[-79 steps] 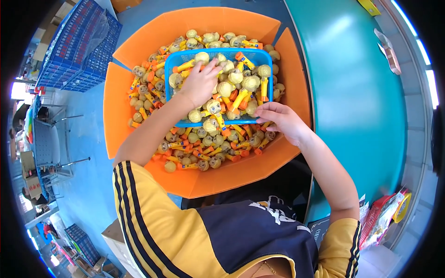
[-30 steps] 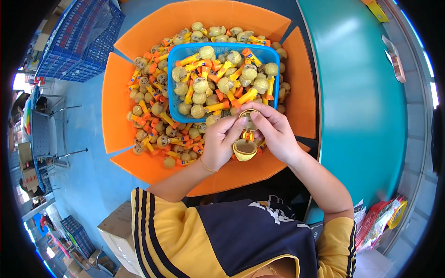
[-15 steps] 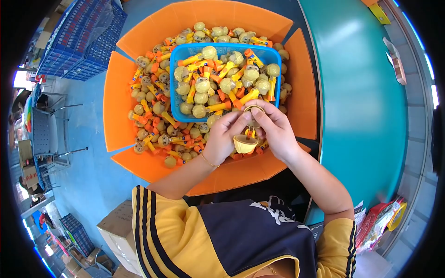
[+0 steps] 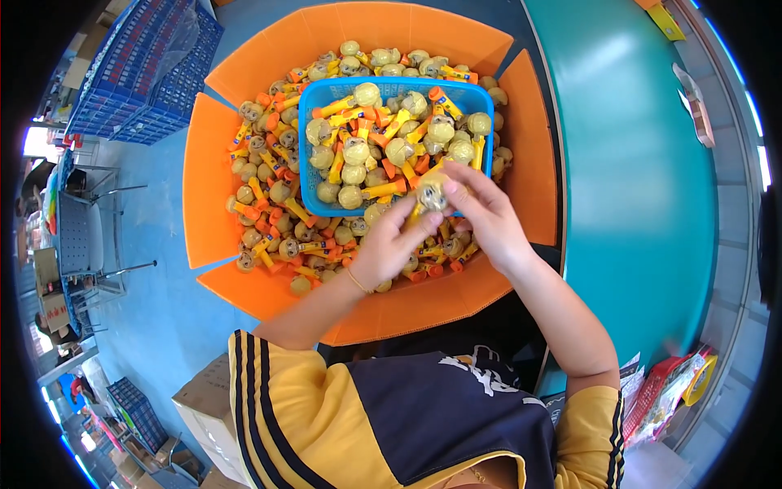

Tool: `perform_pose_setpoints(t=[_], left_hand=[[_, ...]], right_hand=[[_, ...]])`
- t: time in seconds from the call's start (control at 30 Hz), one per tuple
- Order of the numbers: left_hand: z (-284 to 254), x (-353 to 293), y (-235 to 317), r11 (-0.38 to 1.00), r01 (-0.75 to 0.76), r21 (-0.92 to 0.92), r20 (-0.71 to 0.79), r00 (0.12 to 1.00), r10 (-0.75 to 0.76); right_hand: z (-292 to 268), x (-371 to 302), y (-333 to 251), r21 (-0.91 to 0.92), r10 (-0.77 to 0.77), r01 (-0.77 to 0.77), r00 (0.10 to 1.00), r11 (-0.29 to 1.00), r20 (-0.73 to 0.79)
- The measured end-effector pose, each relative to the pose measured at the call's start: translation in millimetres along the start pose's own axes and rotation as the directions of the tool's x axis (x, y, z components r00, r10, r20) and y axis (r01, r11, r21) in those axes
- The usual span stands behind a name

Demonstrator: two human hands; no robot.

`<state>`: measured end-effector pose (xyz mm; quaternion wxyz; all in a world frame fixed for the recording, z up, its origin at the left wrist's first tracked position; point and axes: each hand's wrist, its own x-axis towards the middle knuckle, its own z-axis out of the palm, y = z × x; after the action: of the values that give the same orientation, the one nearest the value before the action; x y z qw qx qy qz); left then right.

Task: Picking up small plastic toy components and placing them into clear plastic bags.

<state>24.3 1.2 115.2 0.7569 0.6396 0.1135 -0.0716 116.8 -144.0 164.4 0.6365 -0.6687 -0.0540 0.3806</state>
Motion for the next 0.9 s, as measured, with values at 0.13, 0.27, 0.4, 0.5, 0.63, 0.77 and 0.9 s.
perform_pose_setpoints(t=[0.13, 0.27, 0.4, 0.5, 0.63, 0.77, 0.9], left_hand=[[-47, 33, 13, 0.717, -0.242, 0.653, -0.146, 0.890, 0.433], [-76, 49, 44, 0.106, -0.300, 0.948, 0.156, 0.730, 0.666], [-77, 24, 42, 0.385, -0.386, 0.838, 0.243, 0.897, 0.370], [-65, 5, 2, 0.629, -0.038, 0.777, 0.389, 0.813, -0.433], [-50, -14, -107, 0.531, -0.115, 0.840, 0.411, 0.774, -0.483], [-42, -9, -144, 0.513, -0.029, 0.858, 0.360, 0.746, -0.560], [-53, -4, -177, 0.483, -0.097, 0.870, 0.373, 0.770, -0.518]], right_hand=[[-10, 10, -7, -0.006, 0.023, -0.025, 0.987, 1.000, -0.156], [-21, 20, 4, 0.005, 0.045, -0.045, 0.988, 0.999, -0.146], [-18, 16, 5, -0.115, -0.024, 0.009, 0.991, 0.993, -0.133], [-20, 21, 4, -0.104, -0.075, 0.063, 0.991, 0.993, -0.107], [-15, 22, 13, -0.118, -0.105, 0.094, 0.990, 0.989, -0.097], [-19, 23, 19, -0.175, -0.145, 0.136, 0.989, 0.975, -0.038], [-21, 24, 24, -0.183, -0.113, 0.119, 0.993, 0.976, 0.044]])
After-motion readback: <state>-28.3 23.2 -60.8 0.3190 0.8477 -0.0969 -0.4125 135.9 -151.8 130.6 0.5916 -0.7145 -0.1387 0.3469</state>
